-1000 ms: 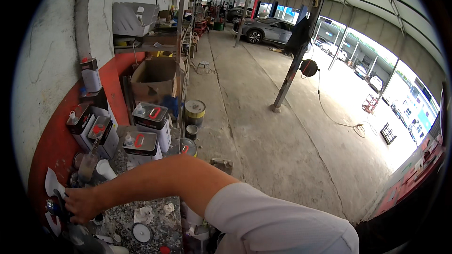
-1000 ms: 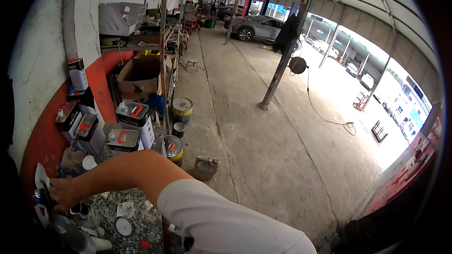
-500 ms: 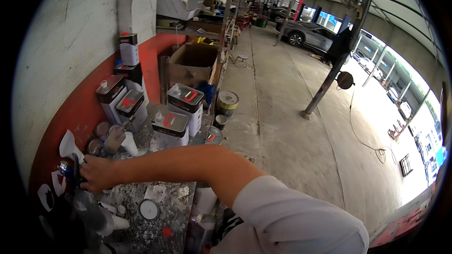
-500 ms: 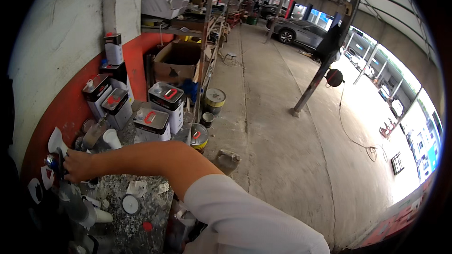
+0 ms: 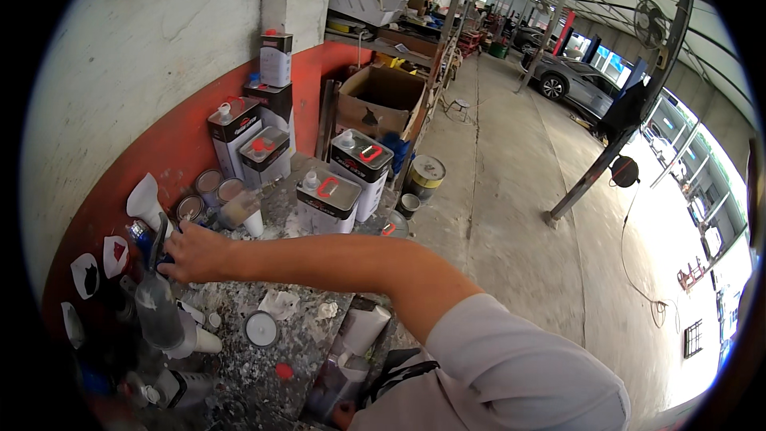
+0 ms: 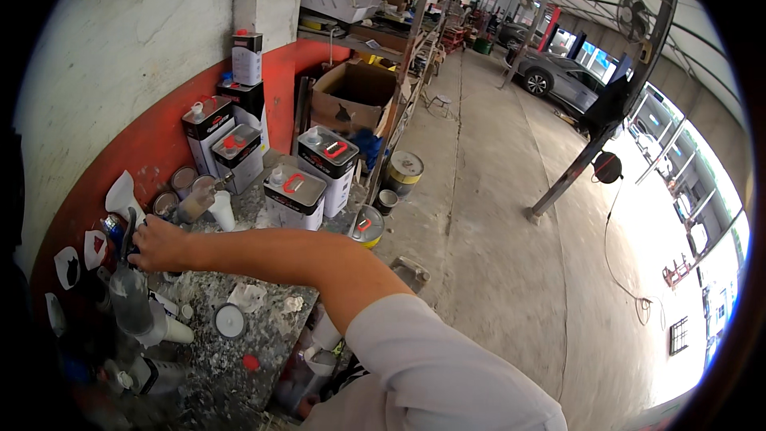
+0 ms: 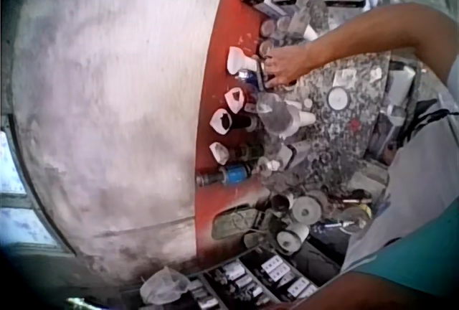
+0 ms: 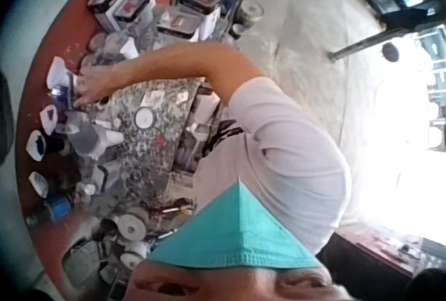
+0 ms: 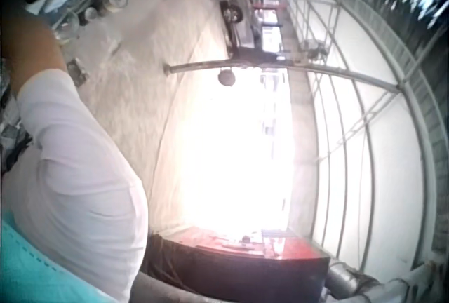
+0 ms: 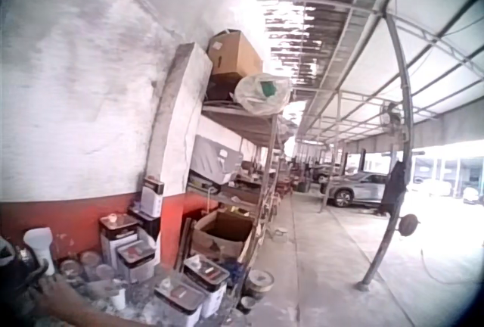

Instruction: The person walks from a paint booth to a mixing station in a garage. They pick up a measuring stick and a container of white paint, then pour the paint into a mixing cup. The person uses the stick to stir the paint thoroughly.

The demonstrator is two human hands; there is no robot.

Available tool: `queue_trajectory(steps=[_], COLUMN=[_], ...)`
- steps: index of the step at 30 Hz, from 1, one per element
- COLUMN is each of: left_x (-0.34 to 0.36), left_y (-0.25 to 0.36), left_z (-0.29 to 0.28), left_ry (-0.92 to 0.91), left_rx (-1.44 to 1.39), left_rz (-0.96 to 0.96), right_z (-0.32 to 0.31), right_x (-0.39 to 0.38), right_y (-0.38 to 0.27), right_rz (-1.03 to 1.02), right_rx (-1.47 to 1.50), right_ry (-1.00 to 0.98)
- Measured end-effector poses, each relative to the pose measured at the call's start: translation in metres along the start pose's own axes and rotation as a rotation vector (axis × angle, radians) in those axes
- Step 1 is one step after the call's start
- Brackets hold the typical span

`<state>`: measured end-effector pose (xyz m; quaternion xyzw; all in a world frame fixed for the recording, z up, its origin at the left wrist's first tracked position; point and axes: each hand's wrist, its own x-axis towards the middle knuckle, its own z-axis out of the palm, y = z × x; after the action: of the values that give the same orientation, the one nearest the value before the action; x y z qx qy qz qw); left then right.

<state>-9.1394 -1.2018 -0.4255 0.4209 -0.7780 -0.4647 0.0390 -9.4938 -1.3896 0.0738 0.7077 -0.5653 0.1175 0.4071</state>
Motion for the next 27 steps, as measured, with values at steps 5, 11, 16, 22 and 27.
queue_trajectory(steps=[5,11,16,22,27], left_x=[-0.005,0.006,-0.032,-0.051,-0.063], left_y=[-0.002,-0.035,0.031,0.054,0.069], left_z=[0.013,0.017,-0.013,-0.038,-0.032], left_ry=[-0.005,0.071,-0.049,-0.056,0.001], left_rx=[-0.017,-0.077,-0.182,-0.100,-0.178], left_rz=[0.000,0.019,-0.061,-0.211,-0.251], right_z=[0.004,-0.006,0.011,-0.023,-0.027], right_x=[-0.026,-0.045,-0.104,-0.103,-0.149], right_y=[0.006,-0.003,-0.016,-0.058,-0.100], right_rz=[0.100,0.458,0.728,1.045,1.253], right_rx=[0.064,0.364,0.660,1.026,1.414], right_ry=[-0.123,-0.407,-0.347,-0.378,-0.700])
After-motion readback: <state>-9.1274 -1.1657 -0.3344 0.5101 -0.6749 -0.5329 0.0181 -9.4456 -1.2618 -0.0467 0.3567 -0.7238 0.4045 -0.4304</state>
